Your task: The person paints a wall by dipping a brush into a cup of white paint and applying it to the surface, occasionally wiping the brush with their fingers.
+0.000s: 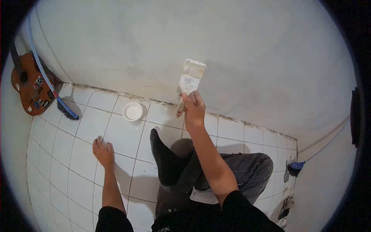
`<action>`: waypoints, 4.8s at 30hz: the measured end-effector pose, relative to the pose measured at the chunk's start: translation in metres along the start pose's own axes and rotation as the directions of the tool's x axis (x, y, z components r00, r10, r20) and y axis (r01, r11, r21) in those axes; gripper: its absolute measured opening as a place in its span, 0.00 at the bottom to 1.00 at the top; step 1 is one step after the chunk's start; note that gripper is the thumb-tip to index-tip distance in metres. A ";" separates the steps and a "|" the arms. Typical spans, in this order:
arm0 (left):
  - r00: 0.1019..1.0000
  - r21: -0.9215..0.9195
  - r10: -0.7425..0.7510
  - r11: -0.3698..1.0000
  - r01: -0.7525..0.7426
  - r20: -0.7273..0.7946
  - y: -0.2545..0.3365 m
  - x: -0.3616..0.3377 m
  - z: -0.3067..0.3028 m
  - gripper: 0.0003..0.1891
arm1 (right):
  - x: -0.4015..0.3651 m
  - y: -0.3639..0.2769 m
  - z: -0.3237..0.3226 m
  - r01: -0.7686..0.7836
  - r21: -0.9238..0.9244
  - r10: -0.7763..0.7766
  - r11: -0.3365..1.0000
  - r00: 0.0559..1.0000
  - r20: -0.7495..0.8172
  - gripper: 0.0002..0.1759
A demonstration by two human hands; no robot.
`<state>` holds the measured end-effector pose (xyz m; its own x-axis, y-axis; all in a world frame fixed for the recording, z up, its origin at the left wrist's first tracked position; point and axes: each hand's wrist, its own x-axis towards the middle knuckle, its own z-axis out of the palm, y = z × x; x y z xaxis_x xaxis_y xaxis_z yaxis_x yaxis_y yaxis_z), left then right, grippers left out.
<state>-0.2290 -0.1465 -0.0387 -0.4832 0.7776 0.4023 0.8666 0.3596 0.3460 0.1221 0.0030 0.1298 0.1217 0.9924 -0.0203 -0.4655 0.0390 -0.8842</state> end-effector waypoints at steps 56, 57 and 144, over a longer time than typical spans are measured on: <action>0.999 -0.001 -0.032 0.999 0.032 0.021 -0.002 0.000 -0.002 0.29 | -0.014 0.035 -0.029 0.012 -0.308 -0.021 0.951 0.999 -0.024 0.13; 0.999 0.000 -0.030 1.000 0.030 0.026 -0.004 -0.001 0.001 0.29 | -0.011 0.037 -0.032 -0.031 -0.257 0.025 0.966 0.999 -0.024 0.15; 0.999 0.060 -0.036 0.998 0.036 0.013 0.000 0.002 0.000 0.26 | 0.028 -0.025 0.000 -0.028 -0.234 0.035 0.972 0.999 0.026 0.20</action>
<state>-0.2301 -0.1452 -0.0377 -0.5128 0.7706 0.3784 0.8548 0.4174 0.3085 0.1366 0.0297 0.1511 0.0824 0.9958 -0.0393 -0.2505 -0.0175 -0.9679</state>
